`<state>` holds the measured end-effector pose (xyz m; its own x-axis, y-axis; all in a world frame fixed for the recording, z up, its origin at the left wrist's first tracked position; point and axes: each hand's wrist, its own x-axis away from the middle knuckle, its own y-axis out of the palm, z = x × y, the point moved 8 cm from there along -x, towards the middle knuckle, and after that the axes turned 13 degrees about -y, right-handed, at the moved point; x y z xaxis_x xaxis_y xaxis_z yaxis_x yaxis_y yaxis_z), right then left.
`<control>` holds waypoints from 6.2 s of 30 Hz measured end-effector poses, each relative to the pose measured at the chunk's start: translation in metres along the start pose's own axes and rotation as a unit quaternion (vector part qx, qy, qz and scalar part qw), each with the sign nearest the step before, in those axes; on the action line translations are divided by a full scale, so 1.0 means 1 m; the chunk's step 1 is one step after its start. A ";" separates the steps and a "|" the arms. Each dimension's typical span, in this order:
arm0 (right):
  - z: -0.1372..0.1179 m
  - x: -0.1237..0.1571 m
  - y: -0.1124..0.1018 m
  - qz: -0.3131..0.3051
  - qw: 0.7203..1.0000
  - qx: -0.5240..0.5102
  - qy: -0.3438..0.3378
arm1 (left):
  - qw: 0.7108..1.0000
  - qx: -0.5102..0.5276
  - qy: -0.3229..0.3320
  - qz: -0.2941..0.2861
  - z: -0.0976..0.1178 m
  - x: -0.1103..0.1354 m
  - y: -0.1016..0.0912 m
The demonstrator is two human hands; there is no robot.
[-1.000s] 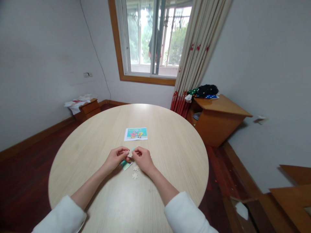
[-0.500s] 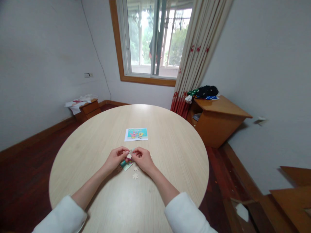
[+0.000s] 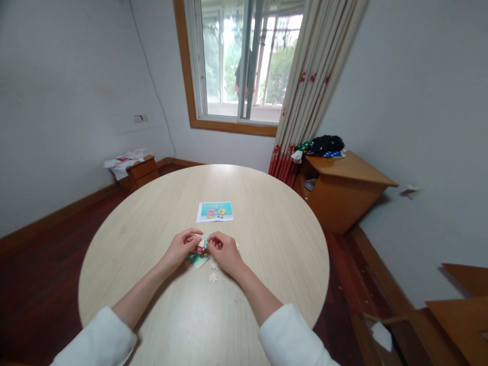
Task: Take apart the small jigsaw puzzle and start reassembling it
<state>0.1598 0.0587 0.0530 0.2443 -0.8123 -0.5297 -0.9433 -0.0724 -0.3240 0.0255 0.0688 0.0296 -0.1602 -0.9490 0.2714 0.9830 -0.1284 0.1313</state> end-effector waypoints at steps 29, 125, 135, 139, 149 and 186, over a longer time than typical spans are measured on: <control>0.003 -0.002 0.002 -0.022 1.000 0.015 -0.007 | 1.000 -0.002 0.017 -0.007 0.003 0.001 0.003; 0.019 -0.001 -0.009 0.031 0.997 -0.069 0.029 | 0.987 -0.137 0.077 0.023 0.020 0.006 -0.003; 0.006 -0.003 -0.010 0.003 1.000 0.002 -0.018 | 0.986 -0.137 0.094 0.003 0.023 0.008 0.001; 0.007 -0.002 -0.007 -0.003 1.000 -0.008 -0.016 | 0.991 -0.114 0.070 -0.015 0.018 0.006 0.001; 0.011 -0.001 -0.007 0.007 0.999 -0.047 0.012 | 0.992 -0.118 0.046 -0.003 0.015 0.006 0.001; 0.014 0.003 0.005 -0.027 0.987 -0.130 0.092 | 0.974 -0.180 0.124 0.057 0.022 0.011 -0.004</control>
<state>0.1588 0.0640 0.0391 0.2737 -0.8929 -0.3575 -0.9615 -0.2451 -0.1242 0.0179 0.0653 0.0526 -0.0649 -0.9977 0.0207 0.9681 -0.0680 -0.2413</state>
